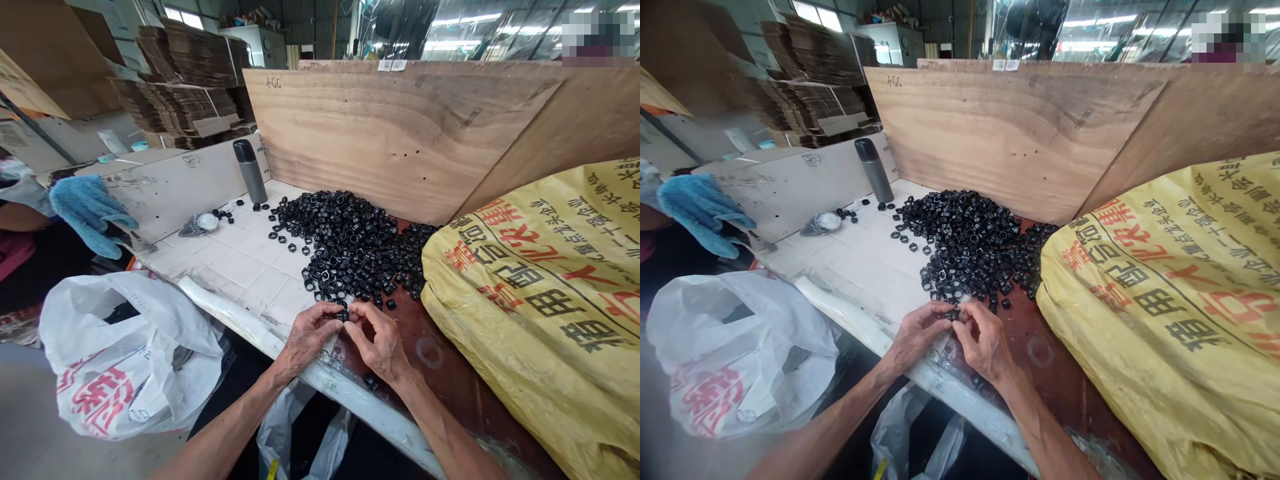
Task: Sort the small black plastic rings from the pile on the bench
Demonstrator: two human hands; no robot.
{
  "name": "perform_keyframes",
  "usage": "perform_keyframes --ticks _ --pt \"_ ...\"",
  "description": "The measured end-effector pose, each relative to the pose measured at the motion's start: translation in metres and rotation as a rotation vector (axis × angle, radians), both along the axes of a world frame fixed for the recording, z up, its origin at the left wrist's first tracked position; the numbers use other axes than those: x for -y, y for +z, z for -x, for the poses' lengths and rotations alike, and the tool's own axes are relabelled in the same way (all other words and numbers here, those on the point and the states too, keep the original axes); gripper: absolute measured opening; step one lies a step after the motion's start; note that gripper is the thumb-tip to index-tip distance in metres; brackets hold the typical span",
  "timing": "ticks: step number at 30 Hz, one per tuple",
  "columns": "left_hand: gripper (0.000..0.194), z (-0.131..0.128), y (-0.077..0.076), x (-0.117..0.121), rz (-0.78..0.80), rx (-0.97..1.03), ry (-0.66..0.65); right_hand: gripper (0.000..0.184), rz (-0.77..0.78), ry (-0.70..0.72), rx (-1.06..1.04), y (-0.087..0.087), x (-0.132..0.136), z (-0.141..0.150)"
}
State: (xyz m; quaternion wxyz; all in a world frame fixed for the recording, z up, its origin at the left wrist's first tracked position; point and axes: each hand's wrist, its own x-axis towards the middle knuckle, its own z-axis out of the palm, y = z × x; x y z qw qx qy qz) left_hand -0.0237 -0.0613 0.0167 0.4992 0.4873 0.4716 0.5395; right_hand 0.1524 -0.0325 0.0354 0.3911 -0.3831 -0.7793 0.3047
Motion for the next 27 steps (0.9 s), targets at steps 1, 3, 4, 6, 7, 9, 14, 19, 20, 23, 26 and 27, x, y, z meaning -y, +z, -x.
perform_keyframes --ticks 1,3,4,6,7,9,14,19,20,23,26,27 --pt "0.028 0.0002 -0.0001 -0.0001 -0.002 -0.011 -0.005 0.012 -0.001 0.001 -0.003 -0.0008 -0.0006 0.0000" --pt "0.028 0.0006 0.0003 -0.0005 -0.008 -0.040 -0.004 0.012 0.008 -0.017 0.027 -0.0030 -0.0013 -0.0001" --pt "0.028 0.0006 0.0007 -0.0006 -0.007 -0.051 -0.003 0.016 0.017 -0.031 0.041 -0.0040 -0.0014 -0.0001" --pt "0.029 0.0001 0.0021 -0.0005 0.007 -0.037 -0.008 0.016 0.024 -0.037 0.041 -0.0053 -0.0012 -0.0001" --pt "0.029 -0.0003 0.0028 -0.0002 0.023 -0.012 -0.016 0.012 0.019 -0.024 0.030 -0.0055 -0.0009 0.0000" --pt "0.029 -0.0011 0.0035 0.0006 0.054 0.039 -0.048 0.010 0.008 -0.006 0.007 -0.0056 -0.0005 0.0004" --pt "0.019 -0.0003 -0.0007 0.0027 -0.133 -0.118 -0.043 0.022 0.125 -0.044 0.063 -0.0069 -0.0018 0.0016" --pt "0.018 -0.0004 -0.0017 0.0036 -0.269 -0.226 -0.108 0.046 0.277 -0.018 0.129 -0.0052 -0.0039 0.0012" --pt "0.019 -0.0009 -0.0006 0.0036 -0.209 -0.178 -0.103 0.042 0.275 -0.025 0.111 -0.0043 -0.0036 0.0010" --pt "0.026 -0.0020 0.0019 0.0028 0.016 -0.009 -0.066 0.019 0.214 -0.026 0.022 -0.0030 -0.0017 0.0010" --pt "0.030 -0.0007 -0.0013 0.0011 0.051 0.006 -0.042 0.010 0.203 0.021 -0.027 -0.0047 -0.0001 0.0018" --pt "0.029 0.0000 -0.0034 0.0005 0.012 -0.029 -0.035 0.009 0.246 0.023 -0.043 -0.0053 0.0002 0.0020"
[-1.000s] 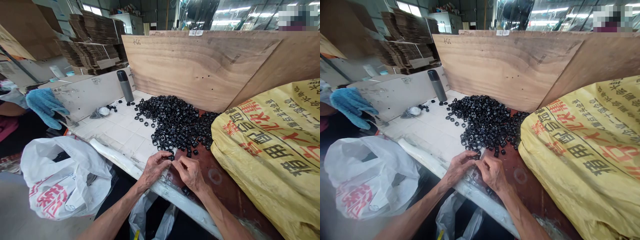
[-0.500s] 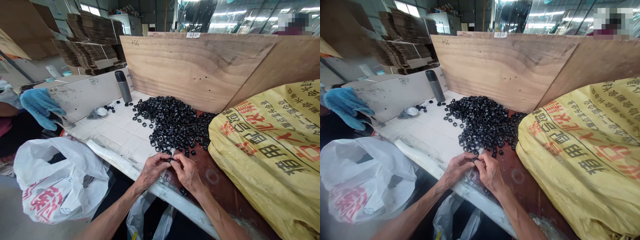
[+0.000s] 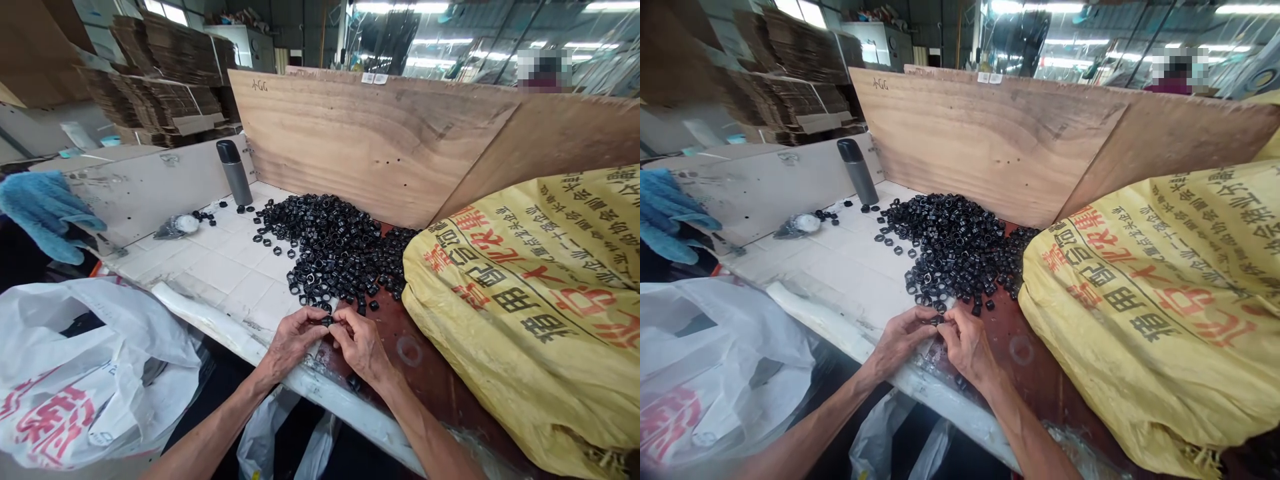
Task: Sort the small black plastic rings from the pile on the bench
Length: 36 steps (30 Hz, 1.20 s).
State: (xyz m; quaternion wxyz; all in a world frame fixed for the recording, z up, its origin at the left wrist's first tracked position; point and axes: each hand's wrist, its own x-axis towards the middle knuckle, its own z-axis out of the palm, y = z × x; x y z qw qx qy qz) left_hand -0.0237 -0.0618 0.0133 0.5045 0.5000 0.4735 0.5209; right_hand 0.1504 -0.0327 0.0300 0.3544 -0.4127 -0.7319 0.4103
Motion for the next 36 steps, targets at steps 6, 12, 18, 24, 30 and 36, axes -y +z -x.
perform_keyframes --ticks 6,12,18,24,30,36 --pt "0.017 0.002 0.000 0.001 -0.277 -0.261 -0.050 0.028 0.352 0.123 0.074 0.007 -0.005 -0.009" --pt "0.017 -0.007 0.007 -0.002 -0.161 -0.505 0.046 0.020 -0.223 -0.356 0.486 0.002 -0.021 -0.026" --pt "0.024 -0.012 -0.015 -0.016 -0.260 -0.737 0.197 0.010 -0.400 -0.315 0.607 -0.016 -0.023 -0.023" --pt "0.018 -0.012 -0.021 -0.012 -0.254 -0.735 0.150 0.015 -0.179 -0.192 0.213 -0.017 -0.020 -0.016" --pt "0.016 -0.010 -0.012 -0.010 -0.117 -0.561 0.119 0.018 -0.056 -0.086 0.130 -0.006 -0.017 -0.011" --pt "0.022 -0.007 -0.005 -0.012 -0.023 -0.398 0.096 0.024 0.223 -0.028 -0.059 -0.013 -0.018 -0.009"
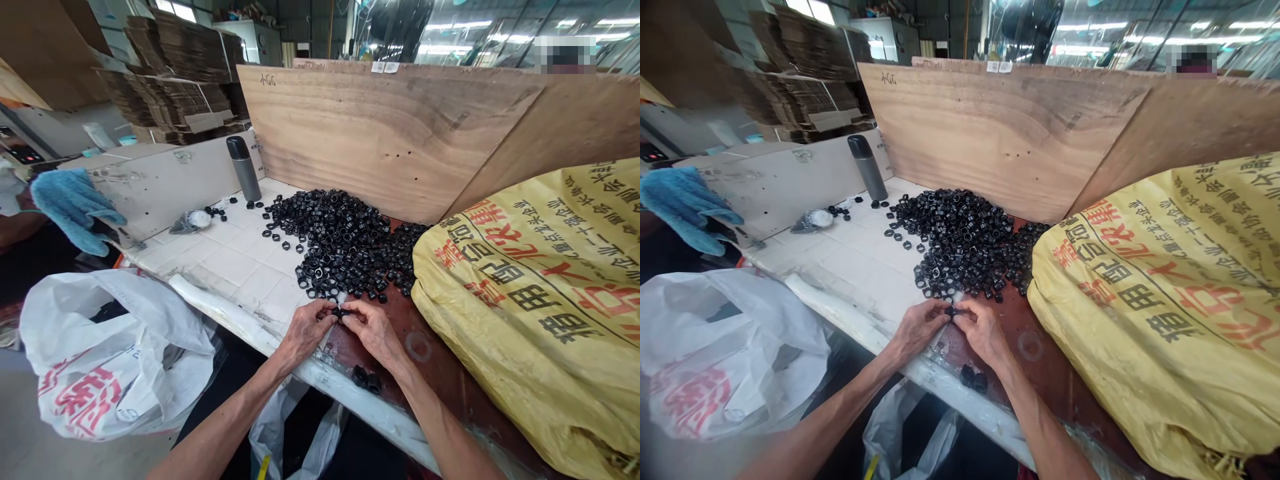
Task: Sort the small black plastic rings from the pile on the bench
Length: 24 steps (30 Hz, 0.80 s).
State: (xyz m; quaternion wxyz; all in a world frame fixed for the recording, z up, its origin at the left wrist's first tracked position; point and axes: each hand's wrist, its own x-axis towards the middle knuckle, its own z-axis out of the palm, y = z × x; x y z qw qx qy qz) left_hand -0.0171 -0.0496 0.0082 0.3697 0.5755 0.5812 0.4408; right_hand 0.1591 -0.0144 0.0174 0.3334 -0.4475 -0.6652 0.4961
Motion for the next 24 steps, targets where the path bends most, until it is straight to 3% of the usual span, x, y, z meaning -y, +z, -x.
perform_keyframes --ticks 6,8,11,14,20,24 --pt "0.024 -0.001 -0.001 0.003 -0.116 -0.119 -0.035 0.021 0.076 -0.006 -0.051 -0.003 0.000 0.000" --pt "0.025 -0.001 0.001 0.003 -0.039 -0.036 -0.021 0.021 0.116 -0.009 -0.060 0.003 0.001 -0.001" --pt "0.029 0.002 0.007 0.005 0.090 0.279 -0.056 0.023 0.162 -0.055 -0.133 0.014 0.003 -0.001" --pt "0.033 0.005 0.012 0.007 0.139 0.523 -0.109 0.023 0.111 -0.088 -0.164 0.023 0.005 -0.001" --pt "0.034 0.006 0.012 0.008 0.109 0.606 -0.125 0.020 -0.016 -0.082 -0.133 0.020 0.006 0.002" --pt "0.032 0.007 0.013 0.008 0.026 0.569 -0.097 0.022 -0.006 -0.107 -0.145 0.011 0.004 0.001"
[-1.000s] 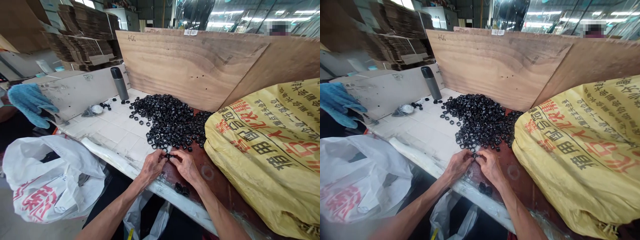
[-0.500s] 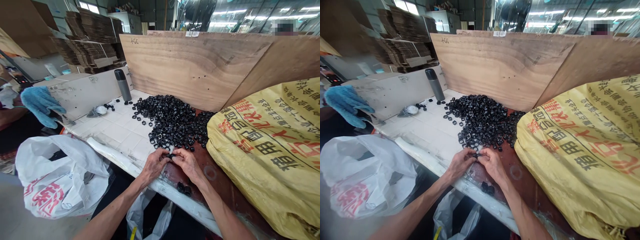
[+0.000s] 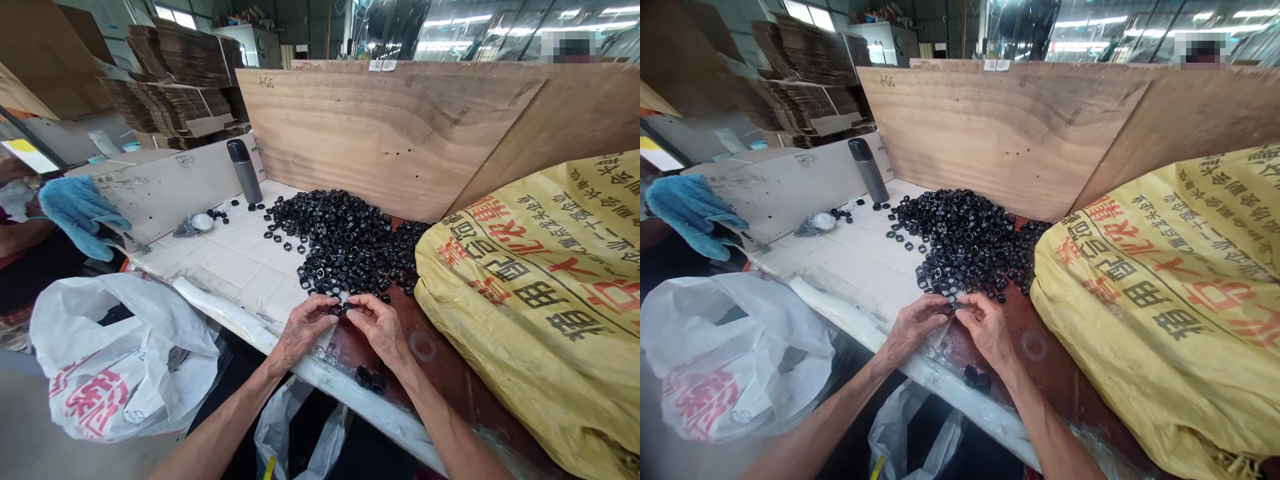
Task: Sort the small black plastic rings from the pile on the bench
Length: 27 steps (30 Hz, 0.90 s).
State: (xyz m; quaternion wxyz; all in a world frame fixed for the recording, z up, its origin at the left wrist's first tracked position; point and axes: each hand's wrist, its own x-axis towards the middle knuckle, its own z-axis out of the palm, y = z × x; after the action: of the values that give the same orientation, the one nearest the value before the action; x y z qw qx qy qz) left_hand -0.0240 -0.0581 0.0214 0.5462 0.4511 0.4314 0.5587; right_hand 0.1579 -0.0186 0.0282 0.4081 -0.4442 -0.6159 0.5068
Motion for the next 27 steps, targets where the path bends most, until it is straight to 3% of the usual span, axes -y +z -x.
perform_keyframes --ticks 10,14,19,27 --pt "0.022 -0.0023 0.0032 0.0025 0.043 0.091 0.055 0.020 0.001 0.055 -0.022 0.0005 0.0007 -0.0012" --pt "0.040 -0.0016 0.0058 0.0032 0.051 0.002 0.023 0.021 -0.003 0.052 -0.025 0.0016 0.0017 -0.0008" --pt "0.039 -0.0030 0.0063 0.0034 0.093 -0.057 -0.017 0.014 -0.133 0.049 -0.015 0.0009 0.0016 0.0015" --pt "0.029 -0.0049 0.0001 0.0017 -0.041 -0.076 0.027 0.012 -0.290 0.037 0.184 0.0017 0.0063 0.0022"
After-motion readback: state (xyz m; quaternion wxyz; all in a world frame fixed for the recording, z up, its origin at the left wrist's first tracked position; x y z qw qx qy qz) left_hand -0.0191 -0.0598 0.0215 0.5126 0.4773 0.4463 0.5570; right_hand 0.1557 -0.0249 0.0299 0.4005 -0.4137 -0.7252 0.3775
